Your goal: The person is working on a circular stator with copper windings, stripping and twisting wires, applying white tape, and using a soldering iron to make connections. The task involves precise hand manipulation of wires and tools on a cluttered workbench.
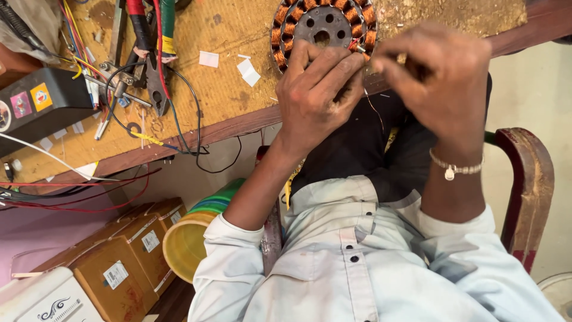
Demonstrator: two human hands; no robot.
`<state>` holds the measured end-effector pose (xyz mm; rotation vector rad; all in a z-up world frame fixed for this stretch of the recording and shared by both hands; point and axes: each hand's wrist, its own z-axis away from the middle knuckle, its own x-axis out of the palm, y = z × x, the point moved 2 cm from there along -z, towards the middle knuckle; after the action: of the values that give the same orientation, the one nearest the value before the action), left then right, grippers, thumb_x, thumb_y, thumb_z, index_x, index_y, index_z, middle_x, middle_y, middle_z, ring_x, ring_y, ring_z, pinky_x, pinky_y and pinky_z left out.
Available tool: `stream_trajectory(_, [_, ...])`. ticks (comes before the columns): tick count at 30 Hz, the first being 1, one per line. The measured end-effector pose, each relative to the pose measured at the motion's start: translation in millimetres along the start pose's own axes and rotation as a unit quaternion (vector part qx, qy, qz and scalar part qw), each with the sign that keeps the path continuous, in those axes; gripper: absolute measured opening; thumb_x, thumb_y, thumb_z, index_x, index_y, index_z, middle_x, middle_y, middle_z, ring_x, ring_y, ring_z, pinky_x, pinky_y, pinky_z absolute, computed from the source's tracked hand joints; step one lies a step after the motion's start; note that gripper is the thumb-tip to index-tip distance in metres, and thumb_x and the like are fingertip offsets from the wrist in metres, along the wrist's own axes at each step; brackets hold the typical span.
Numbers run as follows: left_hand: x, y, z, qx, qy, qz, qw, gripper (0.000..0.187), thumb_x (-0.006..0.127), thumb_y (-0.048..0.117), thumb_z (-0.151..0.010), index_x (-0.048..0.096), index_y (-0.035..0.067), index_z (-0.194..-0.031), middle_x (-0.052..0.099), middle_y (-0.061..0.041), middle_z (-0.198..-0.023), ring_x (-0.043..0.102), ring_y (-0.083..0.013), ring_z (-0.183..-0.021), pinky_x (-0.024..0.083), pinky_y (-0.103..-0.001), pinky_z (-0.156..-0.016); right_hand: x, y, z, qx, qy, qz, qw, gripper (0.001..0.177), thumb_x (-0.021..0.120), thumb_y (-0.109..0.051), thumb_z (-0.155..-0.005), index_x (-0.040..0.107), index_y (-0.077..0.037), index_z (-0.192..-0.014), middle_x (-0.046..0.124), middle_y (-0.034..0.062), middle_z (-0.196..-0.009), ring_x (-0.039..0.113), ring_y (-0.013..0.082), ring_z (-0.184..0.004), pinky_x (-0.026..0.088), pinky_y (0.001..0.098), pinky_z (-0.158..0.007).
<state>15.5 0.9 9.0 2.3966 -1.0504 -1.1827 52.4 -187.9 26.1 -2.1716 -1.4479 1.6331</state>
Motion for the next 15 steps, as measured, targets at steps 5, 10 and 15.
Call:
stream_trajectory(5, [-6.3, 4.6, -4.5, -0.009, 0.008, 0.001, 1.0, 0.023, 0.085, 0.008, -0.086, 0.074, 0.012, -0.105, 0.067, 0.005, -0.099, 0.053, -0.0161, -0.086, 0.051, -0.027, -0.064, 6.9, 0.1, -14.4, 0.0, -0.005, -0.005, 1.0, 0.013, 0.084, -0.013, -0.102, 0.078, -0.002, -0.099, 0.074, 0.011, -0.088, 0.066, 0.0156, -0.069, 0.051, 0.0291, -0.058])
stream_trajectory(10, [-3.1, 3.3, 0.3, -0.004, 0.003, -0.009, 1.0, 0.023, 0.086, 0.009, -0.085, 0.073, 0.012, -0.103, 0.067, 0.005, -0.098, 0.055, -0.0168, -0.087, 0.051, -0.029, -0.068, 3.4, -2.1, 5.3, 0.028, -0.013, -0.069, 0.997, 0.012, 0.083, -0.009, -0.102, 0.075, 0.0, -0.099, 0.074, 0.0123, -0.091, 0.067, 0.0158, -0.071, 0.052, 0.0259, -0.06])
stream_trajectory(15, [-9.8, 9.1, -8.7, 0.001, 0.009, -0.006, 1.0, 0.022, 0.086, 0.009, -0.085, 0.071, 0.01, -0.101, 0.068, 0.003, -0.1, 0.053, -0.0168, -0.086, 0.049, -0.03, -0.068, 5.7, 4.4, -10.5, 0.032, -0.013, -0.074, 0.997, 0.013, 0.082, -0.01, -0.104, 0.074, 0.0, -0.102, 0.074, 0.0109, -0.098, 0.071, 0.0175, -0.08, 0.053, 0.0268, -0.068])
